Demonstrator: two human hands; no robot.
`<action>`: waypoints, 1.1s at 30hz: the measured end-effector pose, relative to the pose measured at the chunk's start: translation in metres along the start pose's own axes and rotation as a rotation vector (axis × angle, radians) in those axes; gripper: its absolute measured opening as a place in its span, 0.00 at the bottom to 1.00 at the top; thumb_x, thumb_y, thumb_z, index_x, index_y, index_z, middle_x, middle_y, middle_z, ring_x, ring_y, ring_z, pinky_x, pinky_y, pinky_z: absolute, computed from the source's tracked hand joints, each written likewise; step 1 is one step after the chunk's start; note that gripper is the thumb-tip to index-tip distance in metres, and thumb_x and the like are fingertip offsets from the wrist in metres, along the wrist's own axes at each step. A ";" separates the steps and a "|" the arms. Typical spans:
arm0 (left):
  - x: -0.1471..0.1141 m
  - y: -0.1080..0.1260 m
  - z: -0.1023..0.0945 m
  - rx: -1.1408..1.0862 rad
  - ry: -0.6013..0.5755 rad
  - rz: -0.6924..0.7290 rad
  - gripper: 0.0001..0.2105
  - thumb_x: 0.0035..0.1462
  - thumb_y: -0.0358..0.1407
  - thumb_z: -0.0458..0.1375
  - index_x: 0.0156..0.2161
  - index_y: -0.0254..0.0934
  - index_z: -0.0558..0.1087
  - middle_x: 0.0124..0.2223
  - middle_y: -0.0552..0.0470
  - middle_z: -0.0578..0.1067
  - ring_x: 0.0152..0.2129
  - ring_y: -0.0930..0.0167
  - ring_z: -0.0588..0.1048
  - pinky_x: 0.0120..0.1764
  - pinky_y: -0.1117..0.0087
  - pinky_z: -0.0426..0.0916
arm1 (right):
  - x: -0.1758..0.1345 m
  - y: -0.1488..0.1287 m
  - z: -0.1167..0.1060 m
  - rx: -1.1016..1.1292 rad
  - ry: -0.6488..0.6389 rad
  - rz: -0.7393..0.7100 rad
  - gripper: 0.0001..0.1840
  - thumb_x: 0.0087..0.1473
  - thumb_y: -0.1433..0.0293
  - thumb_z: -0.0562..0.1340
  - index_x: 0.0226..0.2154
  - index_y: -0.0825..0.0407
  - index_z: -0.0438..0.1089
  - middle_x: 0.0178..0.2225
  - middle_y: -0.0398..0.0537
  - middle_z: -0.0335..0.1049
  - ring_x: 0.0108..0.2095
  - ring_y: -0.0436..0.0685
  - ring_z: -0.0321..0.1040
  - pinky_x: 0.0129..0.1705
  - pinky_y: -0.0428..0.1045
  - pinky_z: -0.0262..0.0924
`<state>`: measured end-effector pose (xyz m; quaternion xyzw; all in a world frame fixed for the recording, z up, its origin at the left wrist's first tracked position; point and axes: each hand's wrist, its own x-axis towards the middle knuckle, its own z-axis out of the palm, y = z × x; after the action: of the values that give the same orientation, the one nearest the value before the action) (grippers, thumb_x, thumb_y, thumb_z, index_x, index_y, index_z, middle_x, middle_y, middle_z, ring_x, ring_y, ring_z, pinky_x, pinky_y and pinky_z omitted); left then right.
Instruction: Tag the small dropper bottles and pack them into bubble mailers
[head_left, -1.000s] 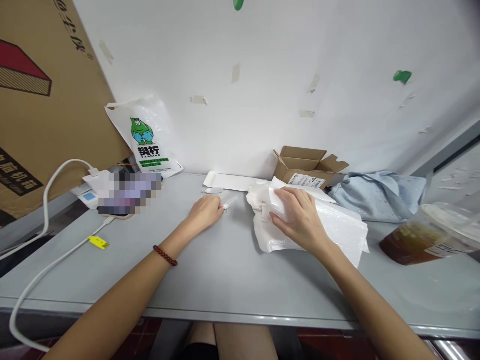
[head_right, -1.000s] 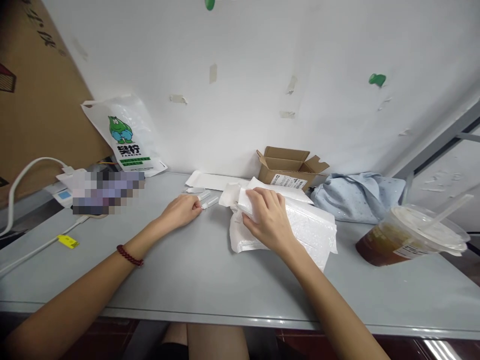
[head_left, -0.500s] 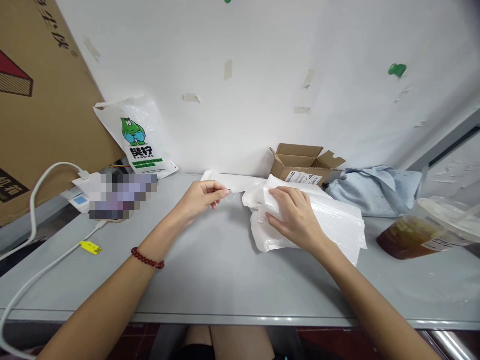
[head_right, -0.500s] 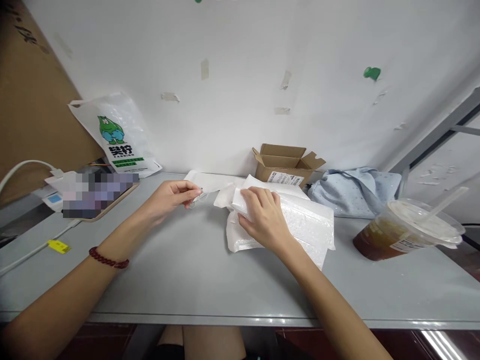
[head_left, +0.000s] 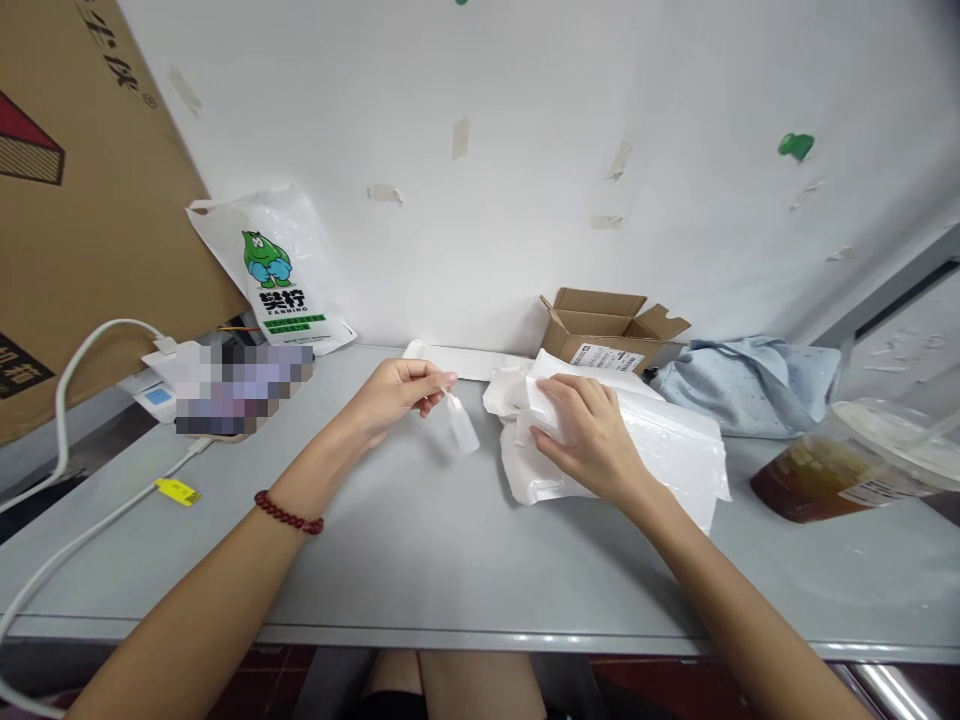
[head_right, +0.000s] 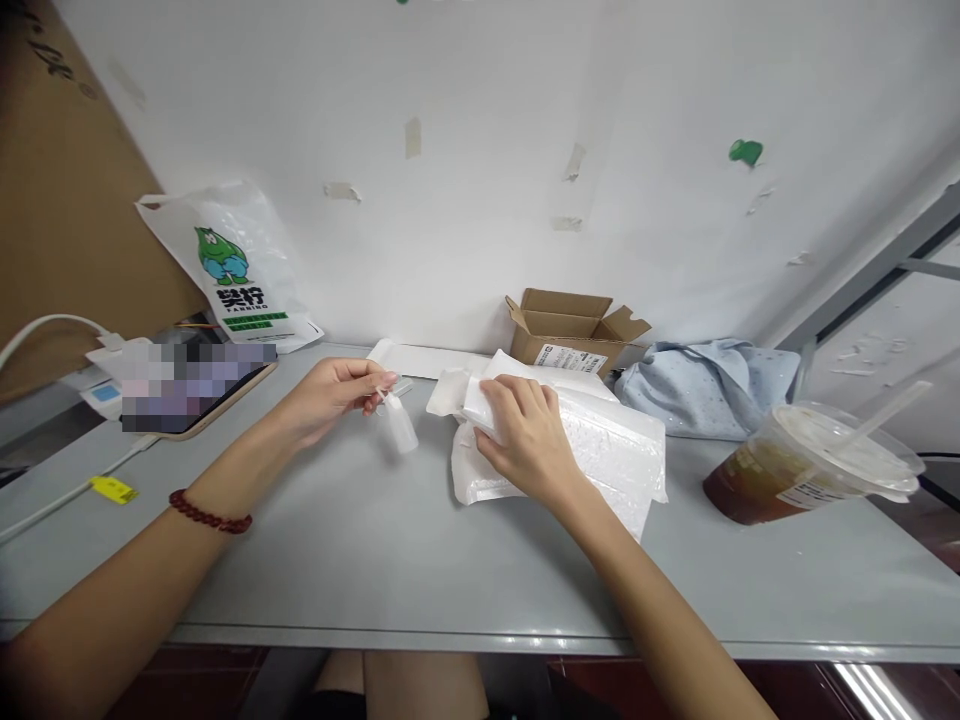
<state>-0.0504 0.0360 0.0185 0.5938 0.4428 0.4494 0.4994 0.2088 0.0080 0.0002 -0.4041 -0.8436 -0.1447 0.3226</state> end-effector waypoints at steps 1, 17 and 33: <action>0.000 -0.001 0.001 -0.002 0.024 0.001 0.14 0.46 0.43 0.66 0.21 0.34 0.72 0.22 0.56 0.67 0.19 0.78 0.62 0.26 0.72 0.60 | 0.000 -0.001 0.000 -0.004 -0.001 -0.006 0.21 0.53 0.68 0.59 0.51 0.49 0.58 0.46 0.56 0.66 0.46 0.65 0.62 0.45 0.58 0.55; 0.001 -0.003 0.011 -0.397 0.138 0.002 0.11 0.44 0.39 0.68 0.27 0.32 0.76 0.28 0.51 0.73 0.25 0.75 0.70 0.25 0.74 0.63 | -0.001 0.000 0.004 0.000 -0.005 -0.032 0.21 0.53 0.68 0.59 0.50 0.51 0.59 0.46 0.57 0.66 0.46 0.65 0.63 0.44 0.59 0.56; -0.004 -0.012 0.022 -0.222 -0.184 -0.090 0.10 0.45 0.40 0.68 0.31 0.35 0.79 0.33 0.46 0.79 0.25 0.73 0.72 0.31 0.70 0.68 | -0.003 -0.005 0.004 0.043 0.018 -0.085 0.23 0.53 0.71 0.58 0.52 0.52 0.58 0.45 0.58 0.66 0.46 0.65 0.63 0.43 0.59 0.57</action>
<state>-0.0305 0.0296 0.0036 0.5531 0.3689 0.4162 0.6203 0.2050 0.0054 -0.0048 -0.3594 -0.8601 -0.1440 0.3322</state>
